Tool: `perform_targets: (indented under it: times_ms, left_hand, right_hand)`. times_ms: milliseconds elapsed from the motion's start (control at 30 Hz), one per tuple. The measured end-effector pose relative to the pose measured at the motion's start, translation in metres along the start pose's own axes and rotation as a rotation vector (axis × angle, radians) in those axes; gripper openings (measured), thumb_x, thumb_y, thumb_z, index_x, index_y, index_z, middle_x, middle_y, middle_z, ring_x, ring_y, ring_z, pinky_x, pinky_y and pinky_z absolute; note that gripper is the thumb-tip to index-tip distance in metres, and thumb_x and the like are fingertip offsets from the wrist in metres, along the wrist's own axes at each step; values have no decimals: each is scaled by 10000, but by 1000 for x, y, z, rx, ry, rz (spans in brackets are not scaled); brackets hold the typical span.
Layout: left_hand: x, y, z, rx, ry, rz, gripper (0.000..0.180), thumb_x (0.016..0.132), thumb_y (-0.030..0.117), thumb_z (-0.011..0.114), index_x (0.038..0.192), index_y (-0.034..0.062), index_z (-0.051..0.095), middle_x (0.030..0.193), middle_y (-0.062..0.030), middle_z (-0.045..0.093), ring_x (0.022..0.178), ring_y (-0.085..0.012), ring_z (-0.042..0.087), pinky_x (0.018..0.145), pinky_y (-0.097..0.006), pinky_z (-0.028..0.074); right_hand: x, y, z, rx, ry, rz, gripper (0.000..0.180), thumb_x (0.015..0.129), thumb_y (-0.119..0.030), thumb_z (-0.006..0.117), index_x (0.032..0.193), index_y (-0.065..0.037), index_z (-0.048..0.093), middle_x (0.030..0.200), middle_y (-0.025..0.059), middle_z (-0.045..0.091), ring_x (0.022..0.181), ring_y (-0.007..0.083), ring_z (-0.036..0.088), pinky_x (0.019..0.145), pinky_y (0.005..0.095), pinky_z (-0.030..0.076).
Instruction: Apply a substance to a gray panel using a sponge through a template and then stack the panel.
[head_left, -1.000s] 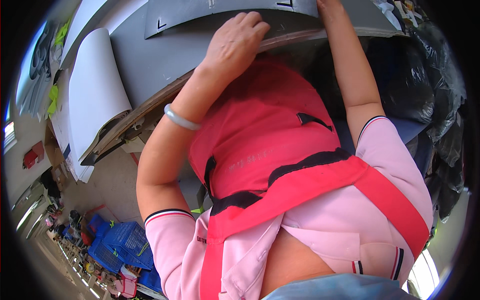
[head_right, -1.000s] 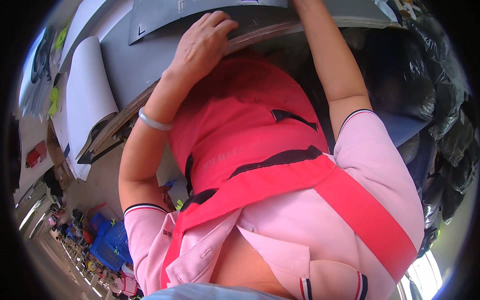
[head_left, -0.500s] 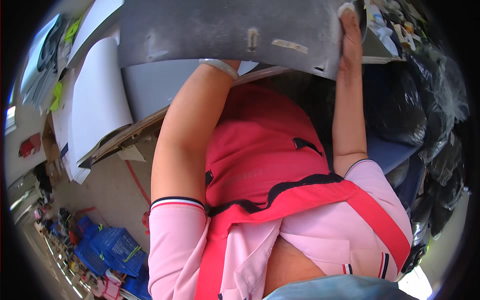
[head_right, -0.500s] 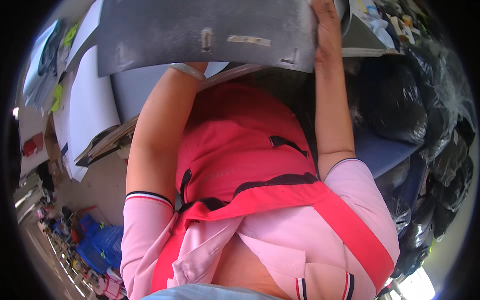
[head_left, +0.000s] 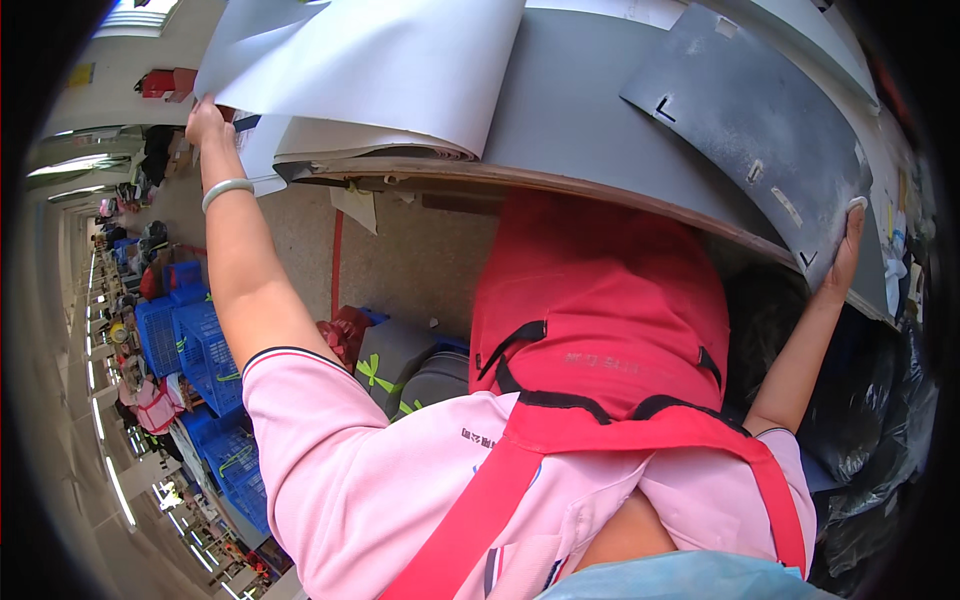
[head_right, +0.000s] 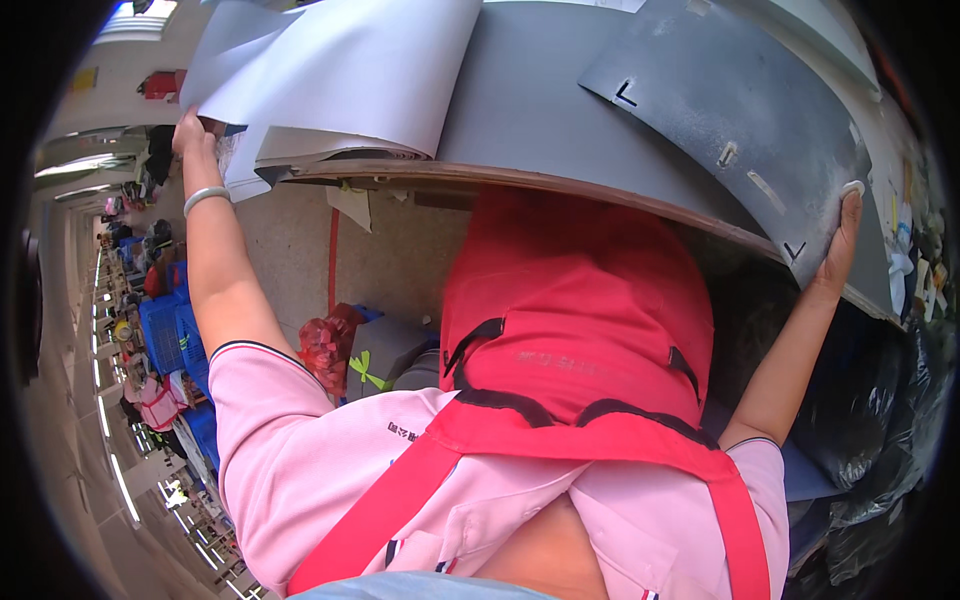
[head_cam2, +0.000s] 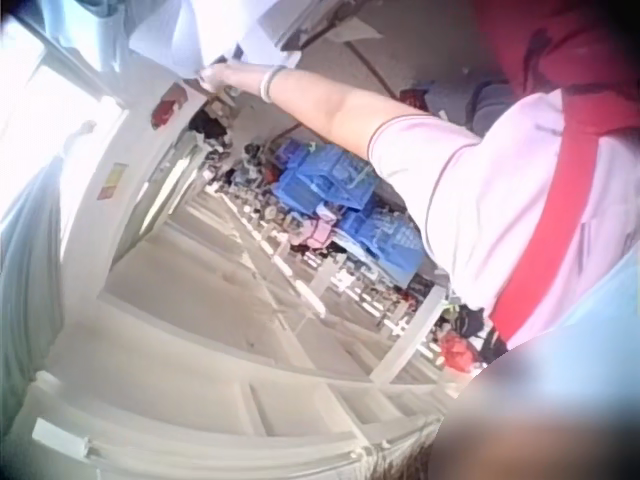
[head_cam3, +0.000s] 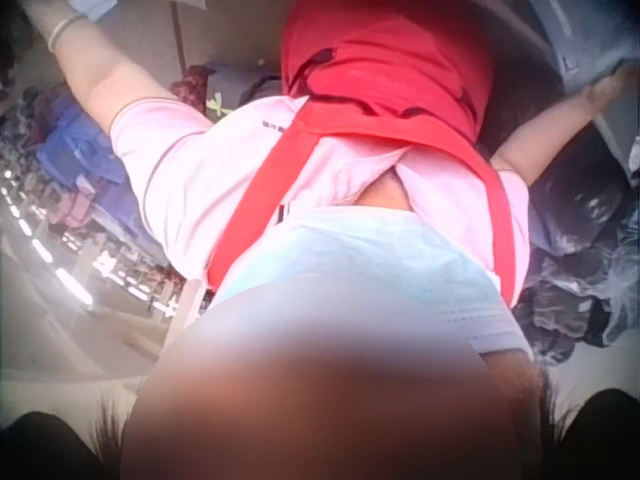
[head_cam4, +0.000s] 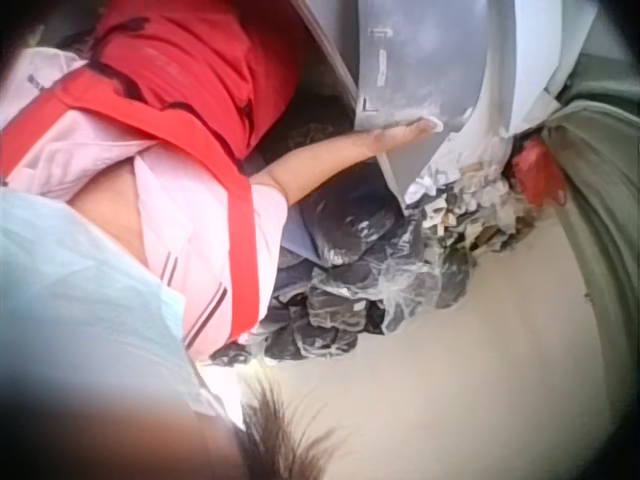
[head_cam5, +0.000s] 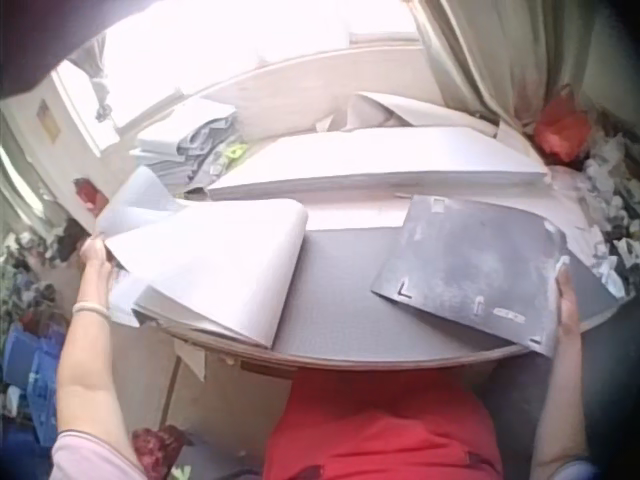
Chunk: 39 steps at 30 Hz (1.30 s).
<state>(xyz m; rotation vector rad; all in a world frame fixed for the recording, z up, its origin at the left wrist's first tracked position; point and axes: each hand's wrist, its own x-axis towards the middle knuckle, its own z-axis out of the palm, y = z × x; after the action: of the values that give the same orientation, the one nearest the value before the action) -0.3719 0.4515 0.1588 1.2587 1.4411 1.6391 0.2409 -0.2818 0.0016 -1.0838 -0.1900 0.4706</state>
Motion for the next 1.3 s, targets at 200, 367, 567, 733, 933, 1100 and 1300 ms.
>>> perform_targets:
  times_ms: [200,367,567,733,933,1100,1300]
  left_hand:
    - [5,-171,-99,134,-5,-390,267,899,113,774,1071,-42,643,959,-137,694,747,-278,702,585,-427,595]
    - [1,-225,-122,-20,-58,-490,315,966,271,721,1008,-30,639,896,-136,676,697,-257,678,558,-384,556]
    - [-79,-76,-52,297,-141,340,428,914,148,769,1279,-30,634,1075,-75,687,935,-174,658,837,-328,554]
    - [-317,26,24,153,-904,653,211,974,73,706,1181,73,747,992,-43,738,897,-97,679,823,-256,553]
    - [-448,38,68,305,-1336,882,198,905,145,762,1052,18,728,977,-102,693,879,-260,674,785,-348,548]
    - [-451,28,64,439,-1389,846,241,876,197,786,1034,22,732,1000,-99,679,931,-285,641,805,-385,539]
    - [-453,22,60,418,-1380,915,243,866,205,794,1018,25,735,991,-97,680,929,-289,641,805,-383,534]
  right_hand:
    - [6,-7,2,31,75,118,476,1072,-328,568,1449,-41,519,1413,123,590,1275,249,585,1113,397,469]
    - [7,-16,5,-107,-74,109,452,1062,-335,587,1400,-35,555,1341,116,636,1198,225,639,1048,380,522]
    - [28,0,19,-112,-178,114,378,1008,-361,679,1218,-47,691,1109,54,739,937,182,711,897,326,563]
    - [33,16,78,-395,-308,57,241,1015,-290,681,1121,-74,694,987,5,690,832,104,647,765,283,535]
    - [29,0,118,-1201,-191,-177,259,923,-274,737,834,-42,668,750,-42,568,710,83,483,641,284,408]
    - [35,3,112,-1152,-241,-105,266,922,-276,741,837,-30,684,749,-43,577,709,83,496,637,294,415]
    - [46,3,109,-1116,-315,-66,248,924,-270,744,830,-47,694,745,-51,573,697,79,486,624,286,399]
